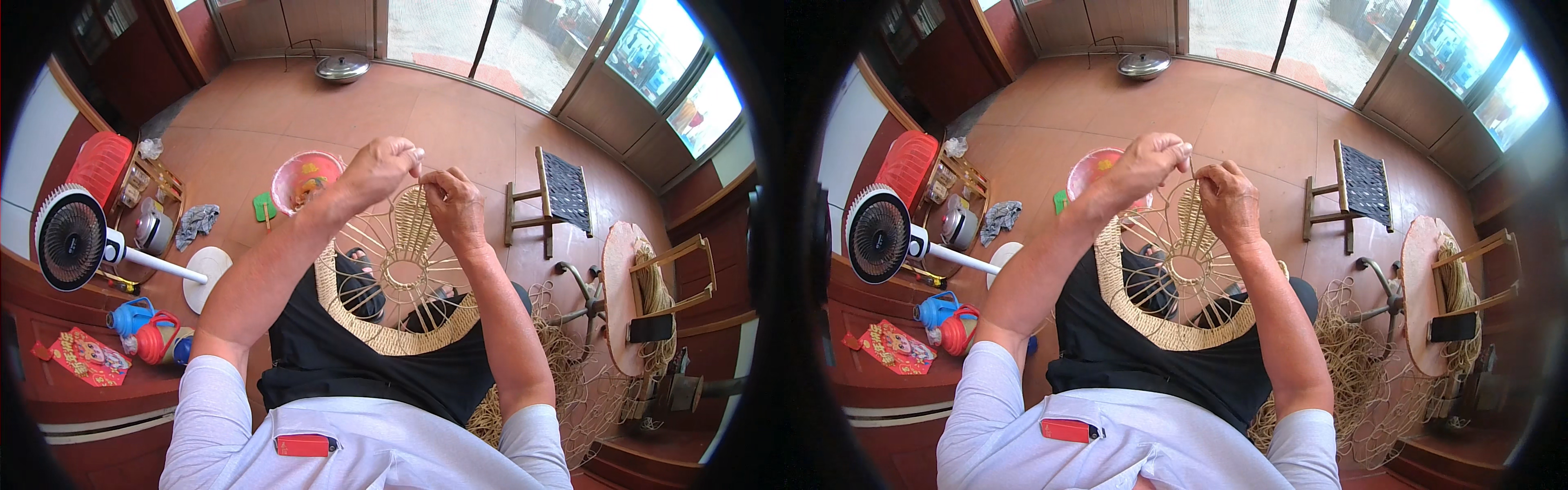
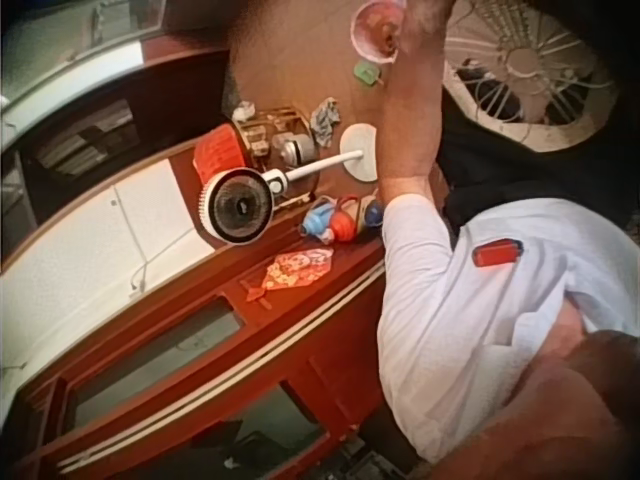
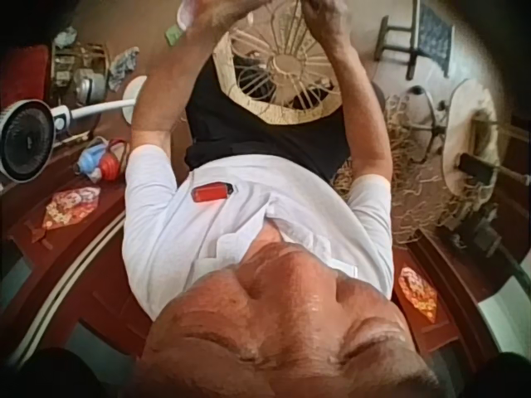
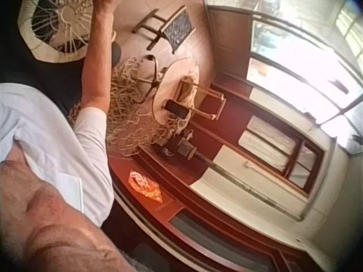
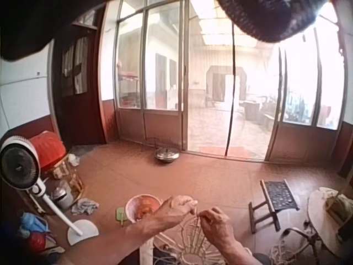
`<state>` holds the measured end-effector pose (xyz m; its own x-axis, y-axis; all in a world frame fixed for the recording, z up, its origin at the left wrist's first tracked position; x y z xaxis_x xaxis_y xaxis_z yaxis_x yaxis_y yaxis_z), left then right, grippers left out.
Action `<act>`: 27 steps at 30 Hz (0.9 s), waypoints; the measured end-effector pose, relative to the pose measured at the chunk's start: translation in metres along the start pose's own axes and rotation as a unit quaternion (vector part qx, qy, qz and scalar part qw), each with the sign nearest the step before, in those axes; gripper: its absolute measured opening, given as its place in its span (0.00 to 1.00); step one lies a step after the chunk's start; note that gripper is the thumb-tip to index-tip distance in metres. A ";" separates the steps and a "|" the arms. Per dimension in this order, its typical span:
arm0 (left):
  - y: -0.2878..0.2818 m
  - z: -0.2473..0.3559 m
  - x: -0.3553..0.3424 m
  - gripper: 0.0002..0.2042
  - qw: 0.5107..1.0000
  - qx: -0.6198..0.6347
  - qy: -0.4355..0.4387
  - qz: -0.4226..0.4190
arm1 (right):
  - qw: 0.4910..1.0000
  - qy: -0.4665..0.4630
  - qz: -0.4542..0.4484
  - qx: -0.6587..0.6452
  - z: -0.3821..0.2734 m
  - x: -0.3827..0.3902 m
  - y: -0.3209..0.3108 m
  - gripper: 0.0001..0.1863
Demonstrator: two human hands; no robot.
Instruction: Weaving a straw fan or decorative object using flexible straw strips on a circular frame.
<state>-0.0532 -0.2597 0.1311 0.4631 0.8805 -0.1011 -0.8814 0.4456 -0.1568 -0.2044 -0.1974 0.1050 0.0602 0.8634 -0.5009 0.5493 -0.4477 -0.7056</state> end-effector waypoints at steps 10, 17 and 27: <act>-0.078 0.096 0.026 0.16 0.992 0.120 0.024 0.023 | 1.000 0.004 0.000 -0.012 -0.008 -0.009 -0.003 0.08; -0.312 0.196 0.108 0.21 0.937 0.110 0.150 0.295 | 0.996 0.078 -0.050 0.013 0.024 -0.010 0.014 0.11; -0.722 0.452 0.496 0.28 0.496 -0.465 0.149 0.718 | 0.981 0.146 -0.105 -0.079 0.026 -0.016 0.055 0.13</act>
<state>0.7708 -0.0720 0.6381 -0.4642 0.0579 -0.8838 0.0369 -0.9957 -0.0846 -0.1970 -0.2422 0.0612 0.1554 0.9727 -0.1725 0.6963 -0.2318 -0.6793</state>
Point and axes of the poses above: each hand's wrist, its own x-axis away from the middle knuckle, its own y-axis out of the palm, z = x × y, the point moved 8 cm from there along -x, towards the middle knuckle, and after that the axes turned 14 degrees about x, right-handed, at the moved point
